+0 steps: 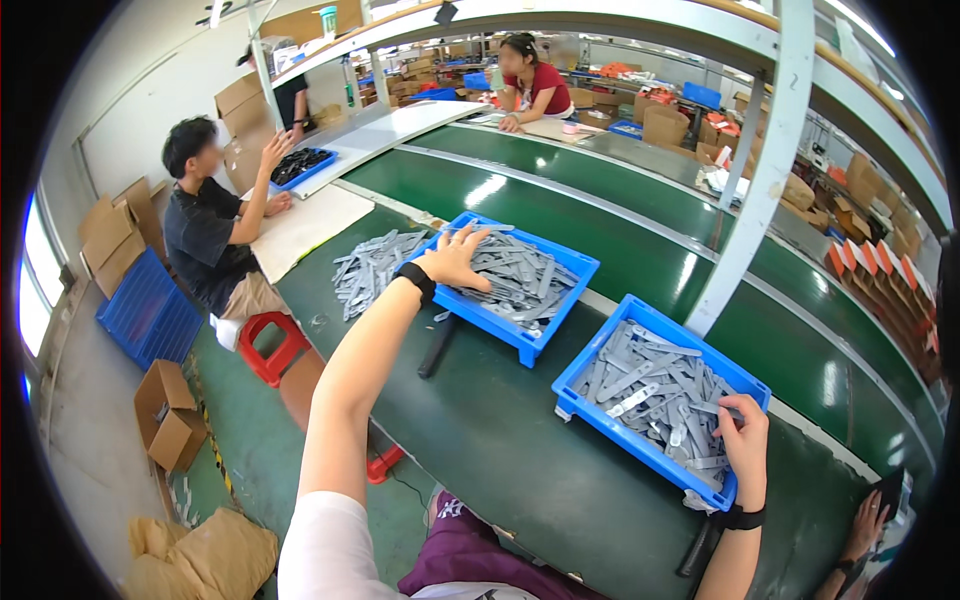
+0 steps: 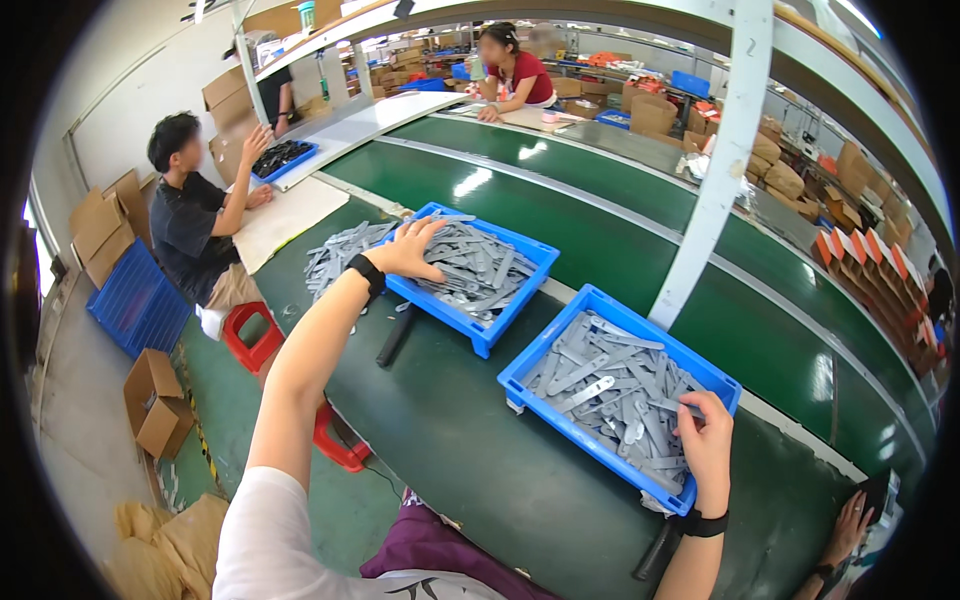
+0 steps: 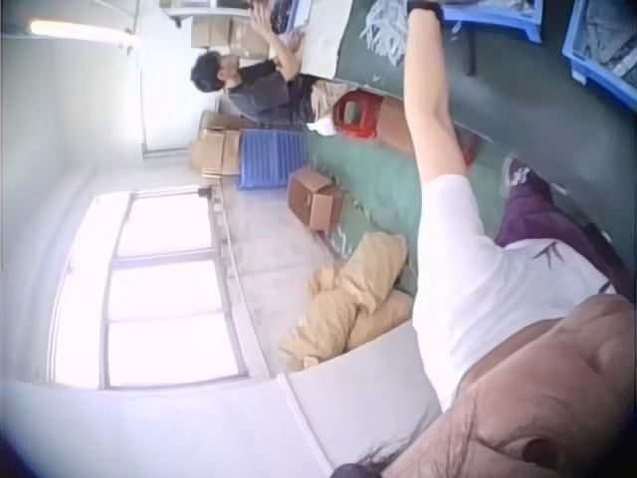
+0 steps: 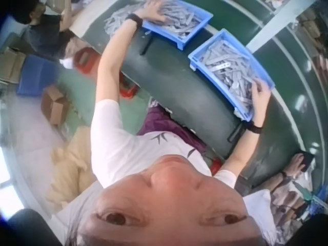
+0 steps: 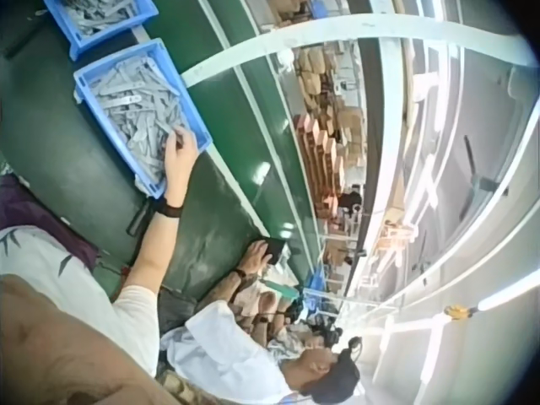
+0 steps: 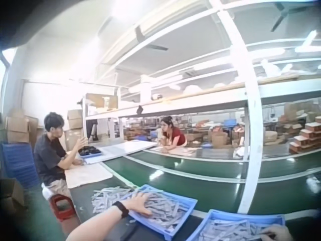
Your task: Sorting and arranging metal strips into plastic bins on an assembly line.
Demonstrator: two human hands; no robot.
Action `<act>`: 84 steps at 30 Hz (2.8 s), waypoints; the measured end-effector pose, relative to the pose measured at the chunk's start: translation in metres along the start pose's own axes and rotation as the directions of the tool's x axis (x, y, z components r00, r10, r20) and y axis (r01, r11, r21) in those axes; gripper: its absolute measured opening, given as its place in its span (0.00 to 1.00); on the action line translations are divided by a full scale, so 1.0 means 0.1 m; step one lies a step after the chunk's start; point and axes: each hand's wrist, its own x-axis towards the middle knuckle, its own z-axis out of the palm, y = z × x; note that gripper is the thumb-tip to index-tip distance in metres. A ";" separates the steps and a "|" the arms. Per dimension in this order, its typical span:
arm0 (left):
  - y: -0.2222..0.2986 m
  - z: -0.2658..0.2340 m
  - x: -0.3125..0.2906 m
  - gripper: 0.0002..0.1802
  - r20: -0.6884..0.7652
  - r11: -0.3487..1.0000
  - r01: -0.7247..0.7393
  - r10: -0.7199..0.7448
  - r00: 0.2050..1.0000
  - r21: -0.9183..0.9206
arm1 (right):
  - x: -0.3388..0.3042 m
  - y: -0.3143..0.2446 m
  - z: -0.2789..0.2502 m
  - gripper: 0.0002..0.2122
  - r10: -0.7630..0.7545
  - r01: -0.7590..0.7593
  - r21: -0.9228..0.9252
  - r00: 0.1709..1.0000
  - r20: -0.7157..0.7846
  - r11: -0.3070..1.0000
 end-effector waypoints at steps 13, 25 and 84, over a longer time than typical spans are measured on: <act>-0.15 0.28 -0.02 0.43 -0.130 0.991 -0.124 0.118 0.984 -0.039 | 0.02 -0.05 -0.01 0.04 0.048 -0.048 0.008 0.999 0.007 0.999; -0.15 0.27 -0.02 0.32 -0.347 0.944 -0.327 0.325 0.880 0.054 | 0.01 -0.05 0.01 0.04 0.047 -0.046 -0.011 0.999 0.011 0.999; 1.15 0.74 -2.28 0.47 -0.136 0.840 -0.528 0.513 0.848 -0.125 | -0.02 0.10 -0.03 0.06 -0.090 0.090 -0.083 0.996 0.000 0.992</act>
